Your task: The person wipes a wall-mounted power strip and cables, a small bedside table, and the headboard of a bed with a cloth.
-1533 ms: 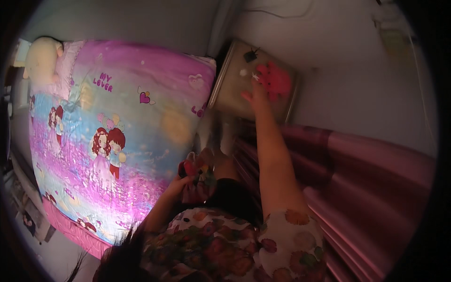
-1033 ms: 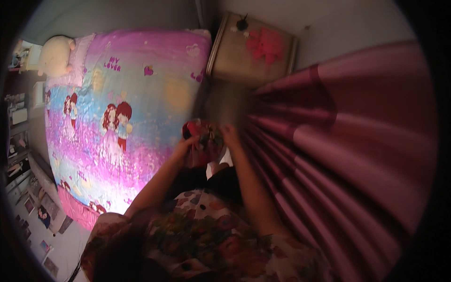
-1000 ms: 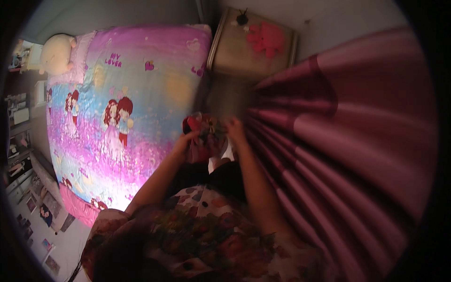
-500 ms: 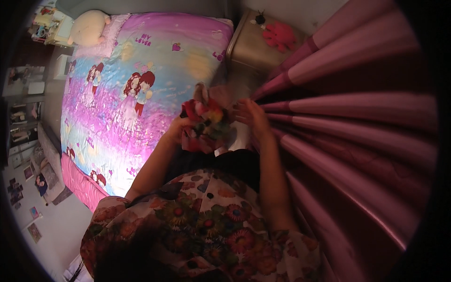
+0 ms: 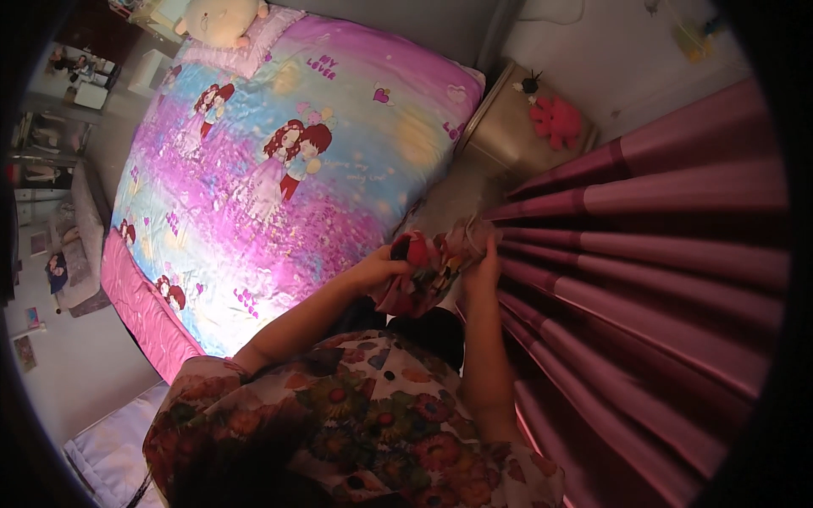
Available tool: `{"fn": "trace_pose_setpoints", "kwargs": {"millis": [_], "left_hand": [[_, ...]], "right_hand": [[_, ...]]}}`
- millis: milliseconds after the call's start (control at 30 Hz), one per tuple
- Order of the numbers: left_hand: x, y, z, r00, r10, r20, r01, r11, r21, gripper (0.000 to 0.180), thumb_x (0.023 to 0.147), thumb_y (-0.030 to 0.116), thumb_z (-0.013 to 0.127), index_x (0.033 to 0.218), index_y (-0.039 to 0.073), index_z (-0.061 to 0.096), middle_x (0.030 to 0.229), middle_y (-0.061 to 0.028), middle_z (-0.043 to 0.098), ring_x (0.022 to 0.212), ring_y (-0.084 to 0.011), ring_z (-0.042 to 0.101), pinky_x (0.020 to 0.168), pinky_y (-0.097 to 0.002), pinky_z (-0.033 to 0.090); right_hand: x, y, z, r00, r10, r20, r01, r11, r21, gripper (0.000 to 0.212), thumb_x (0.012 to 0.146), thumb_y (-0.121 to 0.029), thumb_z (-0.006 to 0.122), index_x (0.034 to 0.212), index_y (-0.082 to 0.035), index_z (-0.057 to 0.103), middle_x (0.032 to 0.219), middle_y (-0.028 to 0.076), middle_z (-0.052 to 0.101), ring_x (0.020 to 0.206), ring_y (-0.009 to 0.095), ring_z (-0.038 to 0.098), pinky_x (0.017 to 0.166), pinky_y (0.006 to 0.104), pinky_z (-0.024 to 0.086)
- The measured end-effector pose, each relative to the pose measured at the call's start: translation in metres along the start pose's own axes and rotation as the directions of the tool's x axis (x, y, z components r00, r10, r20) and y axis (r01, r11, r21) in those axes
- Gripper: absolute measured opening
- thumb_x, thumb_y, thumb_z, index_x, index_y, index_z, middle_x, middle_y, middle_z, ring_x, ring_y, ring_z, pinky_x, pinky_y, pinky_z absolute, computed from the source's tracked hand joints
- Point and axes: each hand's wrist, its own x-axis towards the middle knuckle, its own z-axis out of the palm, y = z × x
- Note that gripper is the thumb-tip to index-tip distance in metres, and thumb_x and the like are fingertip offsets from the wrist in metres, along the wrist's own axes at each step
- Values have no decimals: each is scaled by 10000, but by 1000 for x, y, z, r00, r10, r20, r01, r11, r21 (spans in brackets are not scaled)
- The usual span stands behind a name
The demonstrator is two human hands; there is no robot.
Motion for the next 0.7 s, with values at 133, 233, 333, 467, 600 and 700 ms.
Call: {"fn": "trace_pose_setpoints", "kwargs": {"millis": [133, 233, 333, 467, 600, 700], "left_hand": [[-34, 4, -10, 995, -45, -94, 54, 994, 97, 494, 795, 15, 526, 1262, 118, 401, 860, -92, 587, 629, -170, 577, 564, -279, 476], [-53, -6, -35, 989, 123, -80, -129, 989, -77, 525, 806, 16, 533, 1289, 116, 354, 846, -77, 581, 637, -152, 560, 566, -276, 467], [-68, -1, -40, 994, 79, -71, -83, 995, -60, 348, 796, 52, 553, 1135, 6, 492, 838, -71, 584, 650, -137, 560, 612, -259, 462], [-97, 14, -31, 993, 118, 26, -118, 993, -5, 355, 781, 51, 567, 1126, 2, 503, 916, -82, 604, 768, -159, 592, 687, -280, 490], [-103, 1, -29, 974, 190, 122, -198, 978, 60, 408, 762, 37, 572, 1160, 11, 485, 1007, -80, 591, 889, -160, 576, 769, -289, 482], [-112, 1, -29, 986, 151, 68, -153, 988, 16, 394, 755, 83, 602, 1133, 23, 511, 953, -59, 601, 827, -129, 572, 720, -269, 483]], "right_hand": [[-10, 14, 9, 972, 24, 232, -9, 998, -67, 408, 872, -273, 479, 1203, -35, 467, 1185, 84, 523, 1072, 258, 495, 948, 366, 372], [-25, 37, 35, 958, 43, 282, -18, 996, -90, 453, 768, -91, 483, 1215, -28, 442, 1206, 93, 506, 1099, 260, 476, 964, 369, 368], [-37, 47, 40, 925, -31, 379, 91, 986, -140, 489, 711, -19, 468, 1200, -24, 446, 1193, 111, 507, 1098, 276, 476, 962, 389, 374], [-56, 52, 50, 903, -228, 363, 304, 938, -166, 397, 751, 23, 489, 1146, -14, 492, 1097, 85, 555, 1028, 246, 523, 921, 363, 405], [-84, 40, 70, 825, -431, 366, 536, 802, -264, 360, 854, -151, 541, 1182, -15, 481, 1073, 114, 578, 965, 258, 565, 869, 392, 452], [-134, 23, 99, 755, -318, 573, 458, 882, -114, 413, 848, -211, 565, 1211, -37, 474, 1086, 100, 579, 959, 233, 563, 869, 356, 444]]}}
